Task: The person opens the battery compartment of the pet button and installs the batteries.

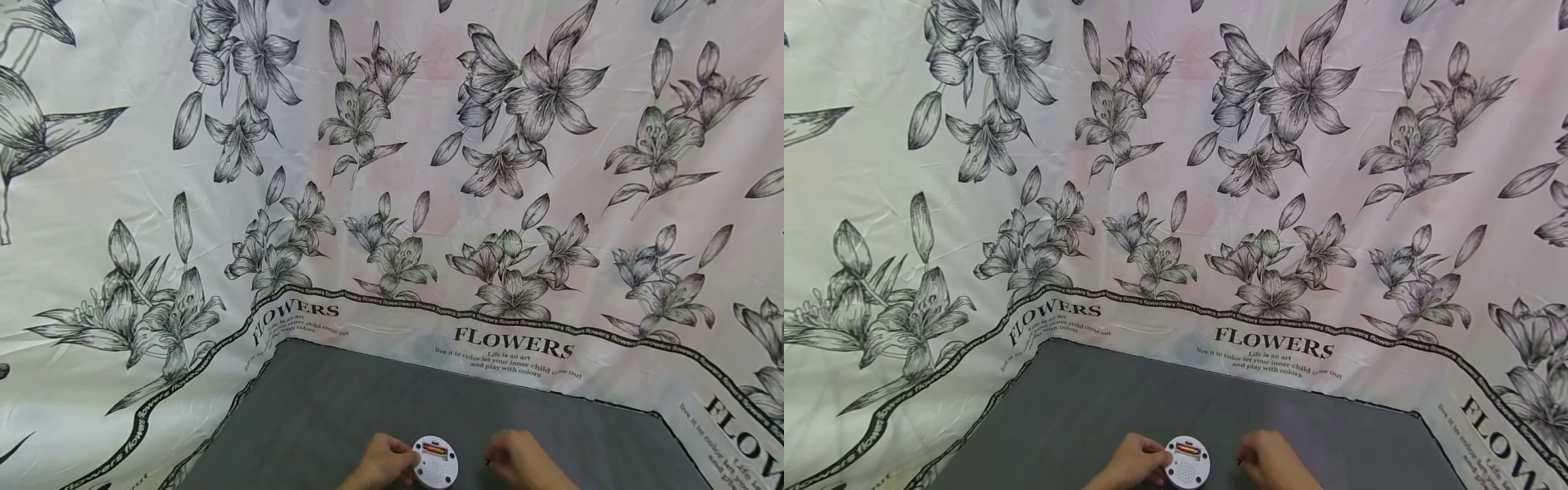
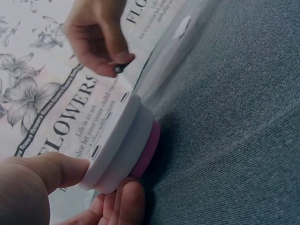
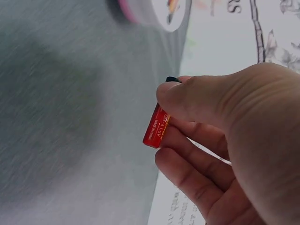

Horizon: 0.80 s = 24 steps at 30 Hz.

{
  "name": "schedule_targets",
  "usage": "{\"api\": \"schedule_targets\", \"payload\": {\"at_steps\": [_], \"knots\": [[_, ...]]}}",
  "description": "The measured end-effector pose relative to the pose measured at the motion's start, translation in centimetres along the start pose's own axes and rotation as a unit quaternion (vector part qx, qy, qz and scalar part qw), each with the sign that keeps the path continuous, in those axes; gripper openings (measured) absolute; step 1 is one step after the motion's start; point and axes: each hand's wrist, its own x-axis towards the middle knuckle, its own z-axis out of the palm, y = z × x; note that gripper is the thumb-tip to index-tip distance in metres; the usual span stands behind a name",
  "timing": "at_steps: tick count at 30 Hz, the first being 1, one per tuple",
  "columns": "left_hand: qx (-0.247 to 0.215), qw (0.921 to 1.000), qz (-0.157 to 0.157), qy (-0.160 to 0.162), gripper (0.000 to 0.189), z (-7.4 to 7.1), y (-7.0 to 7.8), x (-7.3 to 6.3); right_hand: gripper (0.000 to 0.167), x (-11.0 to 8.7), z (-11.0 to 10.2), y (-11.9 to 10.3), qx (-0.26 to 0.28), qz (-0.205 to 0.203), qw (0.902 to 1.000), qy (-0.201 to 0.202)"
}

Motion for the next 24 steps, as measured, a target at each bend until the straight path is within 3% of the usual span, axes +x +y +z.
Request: {"api": "schedule_targets", "payload": {"at_steps": [6,17,24], "knots": [[-0.004,1.0,0.004,0.003,0.013,0.0,0.0,-0.1,0.015,2.0,-0.2,-3.1,-0.018,-0.019,0.999,0.036],[-0.007,0.9999,0.01,0.006,0.012,0.0,-0.3,0.0,0.011,5.5,0.5,-6.9,0.067,0.004,0.9977,0.005],[-0.016,0.9997,0.015,0.009,0.012,-0.1,-0.3,0.0,0.008,7.0,2.0,-6.9,0.084,0.013,0.9963,-0.014]]}}
